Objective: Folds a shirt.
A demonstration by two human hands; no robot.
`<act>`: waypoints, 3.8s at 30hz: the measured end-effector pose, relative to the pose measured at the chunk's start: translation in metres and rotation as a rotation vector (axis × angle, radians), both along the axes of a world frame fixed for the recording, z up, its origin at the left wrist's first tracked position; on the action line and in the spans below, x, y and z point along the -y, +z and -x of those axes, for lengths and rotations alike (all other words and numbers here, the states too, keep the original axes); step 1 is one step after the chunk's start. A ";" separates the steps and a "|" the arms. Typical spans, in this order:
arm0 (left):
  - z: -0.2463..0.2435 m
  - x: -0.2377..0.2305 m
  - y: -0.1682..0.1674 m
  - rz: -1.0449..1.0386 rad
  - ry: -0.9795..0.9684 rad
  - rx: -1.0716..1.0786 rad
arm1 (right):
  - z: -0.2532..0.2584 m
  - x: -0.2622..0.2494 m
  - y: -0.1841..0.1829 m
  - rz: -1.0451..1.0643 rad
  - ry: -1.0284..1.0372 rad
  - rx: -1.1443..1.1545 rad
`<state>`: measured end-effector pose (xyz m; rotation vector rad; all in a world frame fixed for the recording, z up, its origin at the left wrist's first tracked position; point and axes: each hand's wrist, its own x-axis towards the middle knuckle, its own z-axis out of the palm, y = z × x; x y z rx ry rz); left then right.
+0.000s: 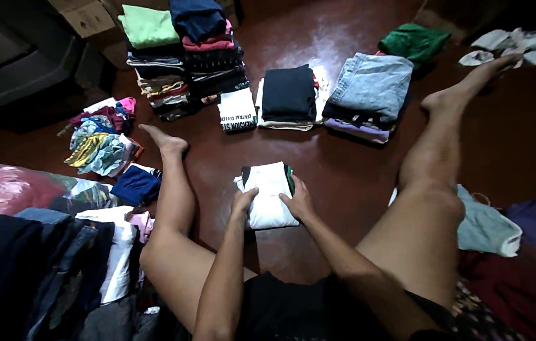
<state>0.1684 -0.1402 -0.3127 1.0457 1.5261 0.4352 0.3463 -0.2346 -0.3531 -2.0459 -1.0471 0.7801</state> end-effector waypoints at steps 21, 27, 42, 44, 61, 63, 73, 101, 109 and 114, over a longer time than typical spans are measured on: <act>0.031 0.015 0.055 0.061 0.097 0.589 | 0.050 0.026 0.029 -0.372 0.497 0.410; 0.034 0.013 0.063 -0.391 -0.251 0.413 | 0.037 0.026 0.074 -0.390 0.139 -0.754; 0.047 0.021 0.031 0.112 -0.101 0.829 | -0.018 0.027 0.078 -0.230 -0.041 -1.360; 0.052 0.011 0.041 0.009 -0.275 0.646 | -0.026 0.025 0.077 -0.110 -0.096 -1.233; 0.019 -0.076 -0.008 -0.047 -0.556 -0.035 | 0.011 0.040 -0.012 -0.027 -0.227 -1.657; 0.023 -0.075 -0.007 -0.112 -0.436 -0.029 | 0.018 0.038 -0.006 -0.096 -0.241 -1.692; 0.042 -0.037 0.021 -0.328 -0.617 -0.315 | 0.030 0.048 0.013 0.212 -0.362 -1.331; 0.064 -0.054 0.005 -0.461 -0.560 -0.140 | -0.044 -0.111 0.062 -0.057 0.728 0.014; 0.049 -0.051 -0.008 -0.518 -0.499 -0.313 | -0.005 -0.081 0.052 -0.365 0.367 0.460; 0.042 -0.045 -0.015 -0.592 -0.543 -0.444 | -0.014 -0.054 0.004 -0.156 0.615 0.577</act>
